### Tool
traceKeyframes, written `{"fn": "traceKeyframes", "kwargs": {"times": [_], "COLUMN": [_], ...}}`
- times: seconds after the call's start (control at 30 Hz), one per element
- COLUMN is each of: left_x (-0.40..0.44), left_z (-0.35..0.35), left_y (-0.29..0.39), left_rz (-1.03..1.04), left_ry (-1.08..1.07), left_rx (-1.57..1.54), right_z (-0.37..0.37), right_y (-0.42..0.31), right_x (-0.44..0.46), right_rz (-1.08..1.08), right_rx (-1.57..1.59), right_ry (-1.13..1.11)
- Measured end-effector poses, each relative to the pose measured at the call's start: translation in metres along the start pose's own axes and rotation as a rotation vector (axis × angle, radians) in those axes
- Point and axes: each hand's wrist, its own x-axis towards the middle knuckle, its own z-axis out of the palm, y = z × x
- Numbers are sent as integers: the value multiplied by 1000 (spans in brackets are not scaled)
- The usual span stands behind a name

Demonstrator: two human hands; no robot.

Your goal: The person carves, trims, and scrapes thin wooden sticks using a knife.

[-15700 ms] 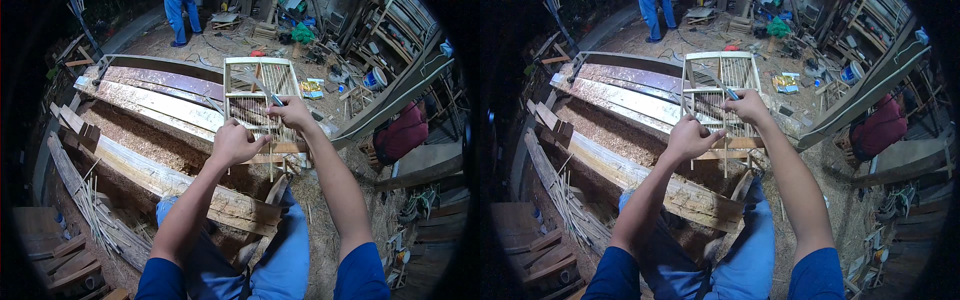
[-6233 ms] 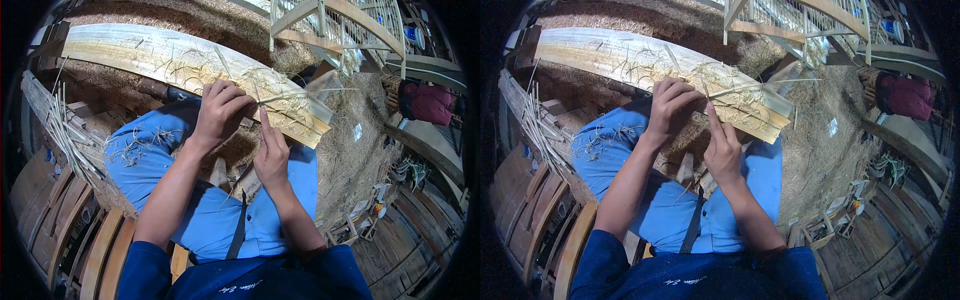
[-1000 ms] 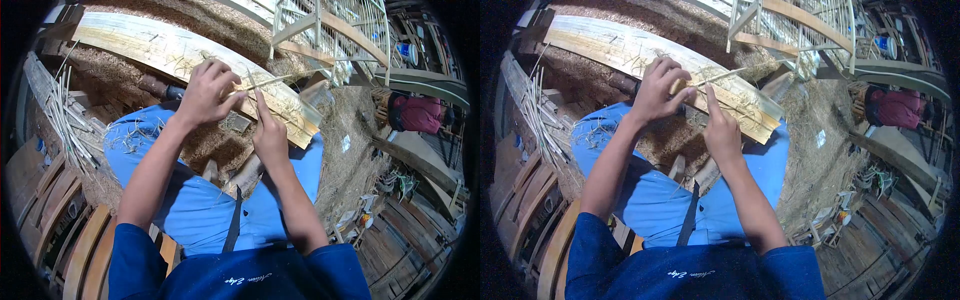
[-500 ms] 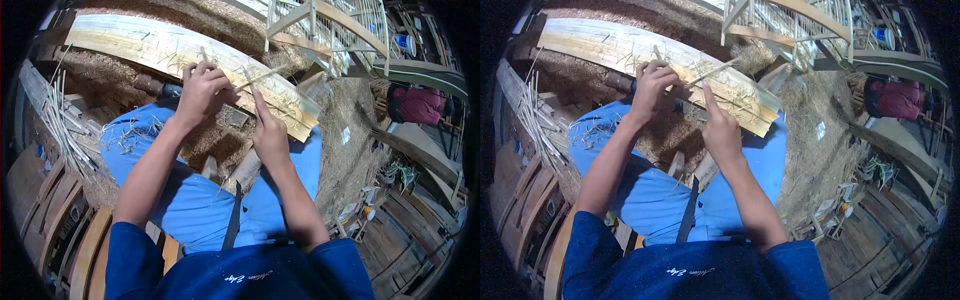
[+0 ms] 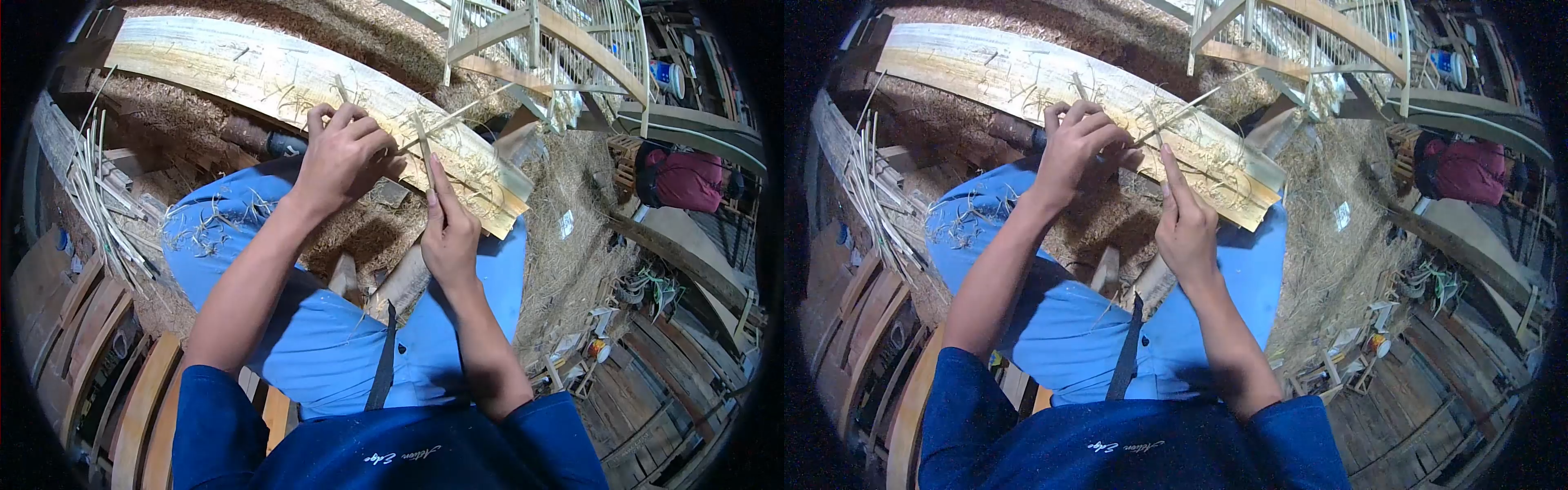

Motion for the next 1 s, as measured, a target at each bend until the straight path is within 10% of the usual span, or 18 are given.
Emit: {"fn": "traceKeyframes", "kwargs": {"times": [1.0], "left_x": [4], "left_z": [-9], "left_y": [-4], "left_rz": [73], "left_ry": [-130], "left_rx": [47], "right_z": [-6], "right_y": [-13], "right_x": [-6], "right_rz": [115], "right_rx": [47], "right_ry": [-71]}}
